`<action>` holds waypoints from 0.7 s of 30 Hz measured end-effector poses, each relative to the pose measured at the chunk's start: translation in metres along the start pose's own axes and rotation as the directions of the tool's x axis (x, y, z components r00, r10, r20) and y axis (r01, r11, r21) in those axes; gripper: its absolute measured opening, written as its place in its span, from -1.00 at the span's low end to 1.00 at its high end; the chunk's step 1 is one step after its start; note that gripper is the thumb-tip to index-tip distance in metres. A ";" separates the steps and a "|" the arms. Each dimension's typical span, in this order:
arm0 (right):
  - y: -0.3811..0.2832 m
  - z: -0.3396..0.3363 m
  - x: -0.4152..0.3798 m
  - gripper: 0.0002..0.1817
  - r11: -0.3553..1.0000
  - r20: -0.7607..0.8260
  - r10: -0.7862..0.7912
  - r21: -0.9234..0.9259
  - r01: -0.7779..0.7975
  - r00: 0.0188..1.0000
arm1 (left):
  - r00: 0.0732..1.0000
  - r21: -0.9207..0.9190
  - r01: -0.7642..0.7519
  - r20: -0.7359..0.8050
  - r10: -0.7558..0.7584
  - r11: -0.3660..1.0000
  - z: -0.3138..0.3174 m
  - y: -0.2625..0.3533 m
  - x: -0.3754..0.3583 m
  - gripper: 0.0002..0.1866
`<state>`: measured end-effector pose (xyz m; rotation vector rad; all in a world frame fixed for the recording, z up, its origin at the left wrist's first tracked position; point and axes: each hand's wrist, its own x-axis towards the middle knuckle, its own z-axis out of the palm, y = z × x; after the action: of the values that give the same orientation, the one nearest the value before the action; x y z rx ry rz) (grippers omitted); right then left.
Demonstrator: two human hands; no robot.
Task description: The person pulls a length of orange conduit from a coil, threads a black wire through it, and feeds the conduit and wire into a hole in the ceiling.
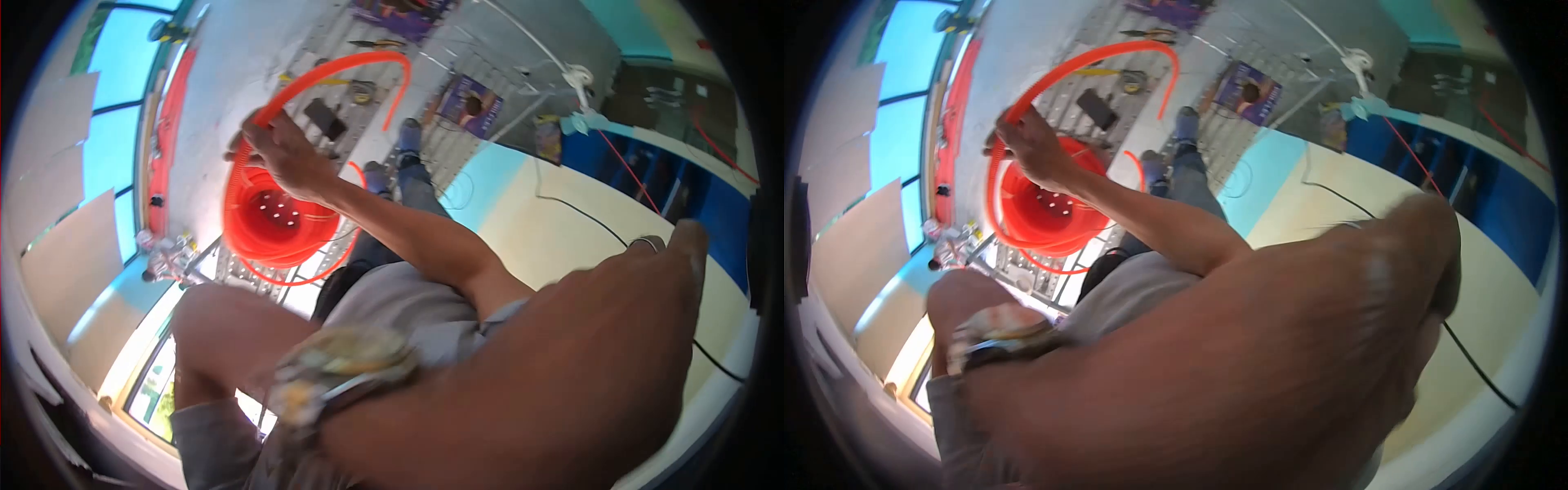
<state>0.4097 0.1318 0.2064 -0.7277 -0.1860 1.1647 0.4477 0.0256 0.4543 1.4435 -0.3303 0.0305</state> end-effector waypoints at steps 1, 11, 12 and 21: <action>-0.005 0.002 -0.006 -0.79 0.982 0.033 -0.002 -0.188 0.009 0.999 | 0.999 0.160 0.042 -0.039 -0.037 0.986 -0.002 -0.008 0.006 -0.77; 0.066 0.010 -0.068 -0.53 0.927 0.358 0.034 -0.360 0.105 0.933 | 0.531 0.564 0.801 -0.516 -0.672 0.200 -0.189 -0.151 -0.083 -0.46; 0.068 0.003 -0.069 -0.48 0.951 0.424 0.101 -0.308 0.039 0.900 | 0.431 0.322 0.888 -0.341 -0.835 0.327 -0.197 -0.150 -0.089 -0.52; 0.008 -0.184 0.004 -0.20 0.522 -0.181 0.136 0.849 0.085 0.974 | 0.479 -0.130 0.808 -0.423 -0.769 0.575 -0.162 -0.048 -0.259 -0.61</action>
<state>0.4964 0.0589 0.0607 0.0506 0.5937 1.0174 0.2436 0.2227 0.3307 1.5088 0.7693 -0.3954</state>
